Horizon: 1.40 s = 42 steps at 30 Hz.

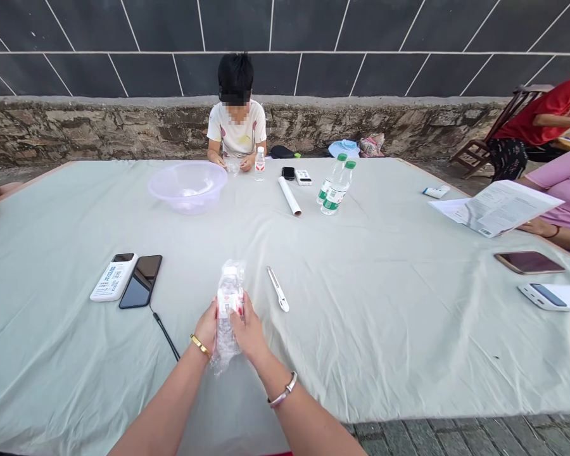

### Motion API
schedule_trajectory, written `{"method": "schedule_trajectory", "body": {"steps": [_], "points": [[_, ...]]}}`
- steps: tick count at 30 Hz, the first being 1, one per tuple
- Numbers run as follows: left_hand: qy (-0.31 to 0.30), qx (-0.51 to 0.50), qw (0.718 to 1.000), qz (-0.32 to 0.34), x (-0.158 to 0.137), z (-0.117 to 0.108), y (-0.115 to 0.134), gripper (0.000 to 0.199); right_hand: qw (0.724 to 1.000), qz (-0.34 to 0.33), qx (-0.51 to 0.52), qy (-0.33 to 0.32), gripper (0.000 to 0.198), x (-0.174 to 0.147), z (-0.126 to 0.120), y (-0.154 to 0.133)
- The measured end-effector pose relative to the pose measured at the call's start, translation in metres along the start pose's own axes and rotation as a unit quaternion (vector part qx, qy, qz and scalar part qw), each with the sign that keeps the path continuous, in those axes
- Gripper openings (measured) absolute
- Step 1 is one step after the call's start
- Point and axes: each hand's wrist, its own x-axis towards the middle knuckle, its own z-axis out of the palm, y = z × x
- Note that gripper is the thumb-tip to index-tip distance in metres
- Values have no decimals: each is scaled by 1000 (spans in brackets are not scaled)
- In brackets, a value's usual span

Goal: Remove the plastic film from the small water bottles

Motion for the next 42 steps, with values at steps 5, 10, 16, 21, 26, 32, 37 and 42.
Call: {"method": "schedule_trajectory", "body": {"steps": [5,10,16,21,26,32,37,42], "points": [[118,220,948,200,-13,1,18,26,993,53,-69,77,63,-4,11,-6],[170,296,914,218,-17,5,18,25,969,66,-226,73,61,-5,11,-13],[168,227,940,191,-5,-2,11,39,960,58,-270,56,62,-3,15,-15],[196,130,962,140,4,-10,11,38,952,50,-300,44,47,8,9,-12],[155,44,984,81,-4,-8,21,38,935,36,-349,42,45,16,-6,-7],[40,-27,996,72,-27,3,31,40,929,18,-370,16,70,17,1,-20],[88,-50,992,80,-32,-20,52,38,914,78,-398,-7,80,21,-19,-23],[120,-31,989,82,-32,-52,66,37,909,74,-408,28,51,18,-39,-18]]}}
